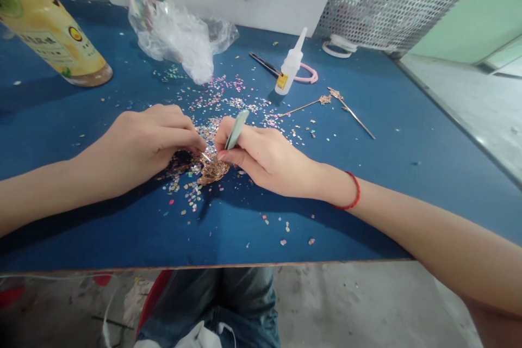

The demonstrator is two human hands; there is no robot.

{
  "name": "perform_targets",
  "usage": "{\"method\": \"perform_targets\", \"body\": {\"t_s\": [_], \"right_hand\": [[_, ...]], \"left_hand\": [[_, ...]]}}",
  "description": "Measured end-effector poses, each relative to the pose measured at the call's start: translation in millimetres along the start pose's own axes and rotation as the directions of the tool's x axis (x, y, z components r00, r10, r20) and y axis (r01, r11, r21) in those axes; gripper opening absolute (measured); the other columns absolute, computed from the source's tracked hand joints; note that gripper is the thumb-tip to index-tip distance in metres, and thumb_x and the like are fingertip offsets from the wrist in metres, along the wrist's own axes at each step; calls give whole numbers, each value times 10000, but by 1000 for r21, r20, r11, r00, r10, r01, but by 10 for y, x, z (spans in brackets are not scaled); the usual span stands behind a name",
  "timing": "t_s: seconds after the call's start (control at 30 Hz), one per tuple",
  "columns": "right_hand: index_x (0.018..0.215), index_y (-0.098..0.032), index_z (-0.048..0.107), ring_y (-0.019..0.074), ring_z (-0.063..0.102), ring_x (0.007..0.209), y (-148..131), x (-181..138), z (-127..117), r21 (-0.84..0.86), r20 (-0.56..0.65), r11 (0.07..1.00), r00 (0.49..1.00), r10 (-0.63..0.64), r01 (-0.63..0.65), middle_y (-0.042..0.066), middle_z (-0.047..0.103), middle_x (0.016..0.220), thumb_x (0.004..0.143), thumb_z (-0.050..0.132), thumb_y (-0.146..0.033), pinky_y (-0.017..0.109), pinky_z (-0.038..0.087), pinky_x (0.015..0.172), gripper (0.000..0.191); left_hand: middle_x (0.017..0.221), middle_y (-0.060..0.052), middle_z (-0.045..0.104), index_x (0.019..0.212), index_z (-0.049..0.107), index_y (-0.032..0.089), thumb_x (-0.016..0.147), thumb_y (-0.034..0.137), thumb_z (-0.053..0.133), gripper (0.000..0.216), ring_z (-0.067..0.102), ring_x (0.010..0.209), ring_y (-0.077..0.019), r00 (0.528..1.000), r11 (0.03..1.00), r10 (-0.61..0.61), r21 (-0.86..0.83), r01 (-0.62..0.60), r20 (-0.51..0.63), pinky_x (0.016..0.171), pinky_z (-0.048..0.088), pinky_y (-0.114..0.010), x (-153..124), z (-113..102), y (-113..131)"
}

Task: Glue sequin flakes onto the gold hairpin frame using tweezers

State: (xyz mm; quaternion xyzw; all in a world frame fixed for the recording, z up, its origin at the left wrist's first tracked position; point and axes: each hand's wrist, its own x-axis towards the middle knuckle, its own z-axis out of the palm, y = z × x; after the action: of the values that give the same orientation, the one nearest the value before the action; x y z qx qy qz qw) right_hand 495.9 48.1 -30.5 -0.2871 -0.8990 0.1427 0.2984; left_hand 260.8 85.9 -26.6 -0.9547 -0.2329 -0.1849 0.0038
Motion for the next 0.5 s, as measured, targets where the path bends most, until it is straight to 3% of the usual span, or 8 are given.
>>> {"method": "perform_targets", "body": {"t_s": [0.5], "right_hand": [[893, -179, 510, 72, 538, 635, -17, 19, 8, -3, 32, 1000, 999, 17, -17, -26, 590, 755, 989, 442, -145, 209, 431, 603, 122]], "left_hand": [[732, -6, 615, 780, 668, 207, 851, 17, 340, 385, 510, 746, -157, 1000, 1000, 24, -16, -24, -14, 656, 364, -284, 11, 10, -7]]}}
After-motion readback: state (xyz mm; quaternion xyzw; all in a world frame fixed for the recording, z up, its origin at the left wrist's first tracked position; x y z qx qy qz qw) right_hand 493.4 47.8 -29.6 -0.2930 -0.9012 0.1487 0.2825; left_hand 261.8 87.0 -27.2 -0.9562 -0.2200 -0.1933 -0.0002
